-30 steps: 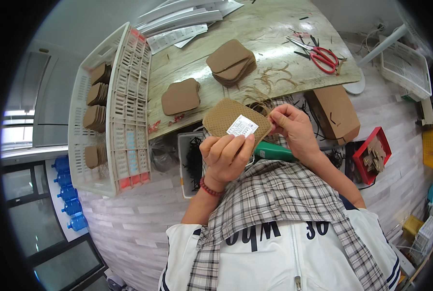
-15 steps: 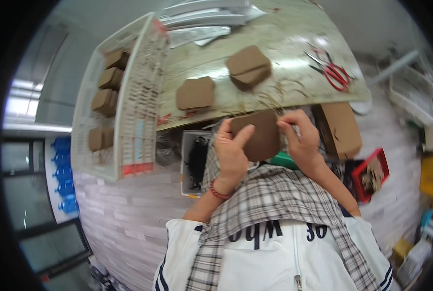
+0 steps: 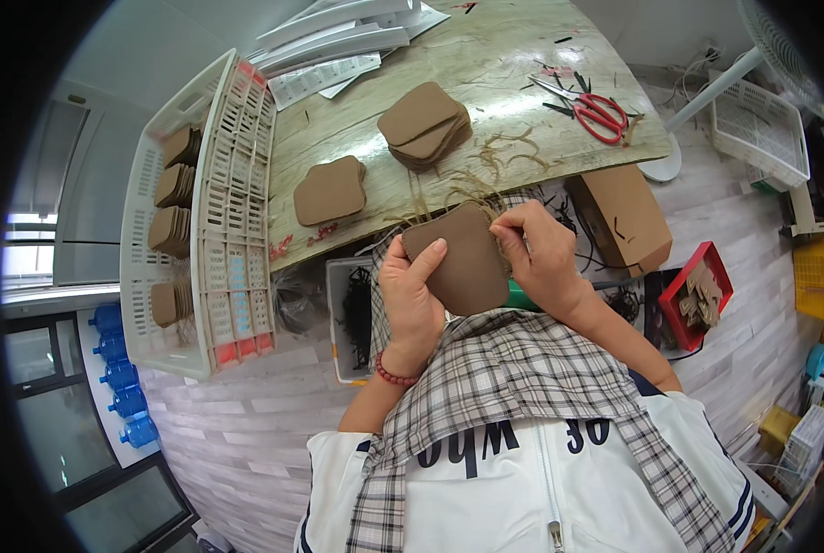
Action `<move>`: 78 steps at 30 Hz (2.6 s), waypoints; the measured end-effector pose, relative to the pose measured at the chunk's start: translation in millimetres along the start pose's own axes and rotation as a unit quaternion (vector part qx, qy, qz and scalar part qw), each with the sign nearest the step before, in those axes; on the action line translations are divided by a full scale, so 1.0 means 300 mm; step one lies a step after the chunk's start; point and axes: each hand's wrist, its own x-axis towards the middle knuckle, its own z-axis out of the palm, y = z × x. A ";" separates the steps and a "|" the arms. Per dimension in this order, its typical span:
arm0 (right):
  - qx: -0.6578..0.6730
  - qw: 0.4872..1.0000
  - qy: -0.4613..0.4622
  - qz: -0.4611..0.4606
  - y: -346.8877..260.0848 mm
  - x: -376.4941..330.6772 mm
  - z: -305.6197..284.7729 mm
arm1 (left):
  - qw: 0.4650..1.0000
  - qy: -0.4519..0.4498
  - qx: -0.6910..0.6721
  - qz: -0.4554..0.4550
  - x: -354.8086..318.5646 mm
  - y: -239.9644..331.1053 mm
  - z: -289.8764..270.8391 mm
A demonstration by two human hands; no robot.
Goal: The person uses a green hot glue gun to apply glue to the edges of small brown cardboard pieces and presses them together. They handle the pieces one at a time, occasionally using red scissors to trim excess material, and place finished assemblies into a white plastic basket on the table.
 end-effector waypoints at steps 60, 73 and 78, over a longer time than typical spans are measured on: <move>0.381 0.813 0.093 0.432 0.713 0.861 -0.153 | 0.981 0.056 0.182 0.045 0.191 0.003 -0.130; -0.069 0.945 -0.318 -0.009 0.205 -0.281 -0.097 | 0.547 0.013 0.798 0.252 0.753 0.047 -0.109; -0.193 0.918 -0.345 -0.042 0.160 -0.321 -0.076 | 0.634 -0.004 0.762 0.134 0.853 0.083 -0.102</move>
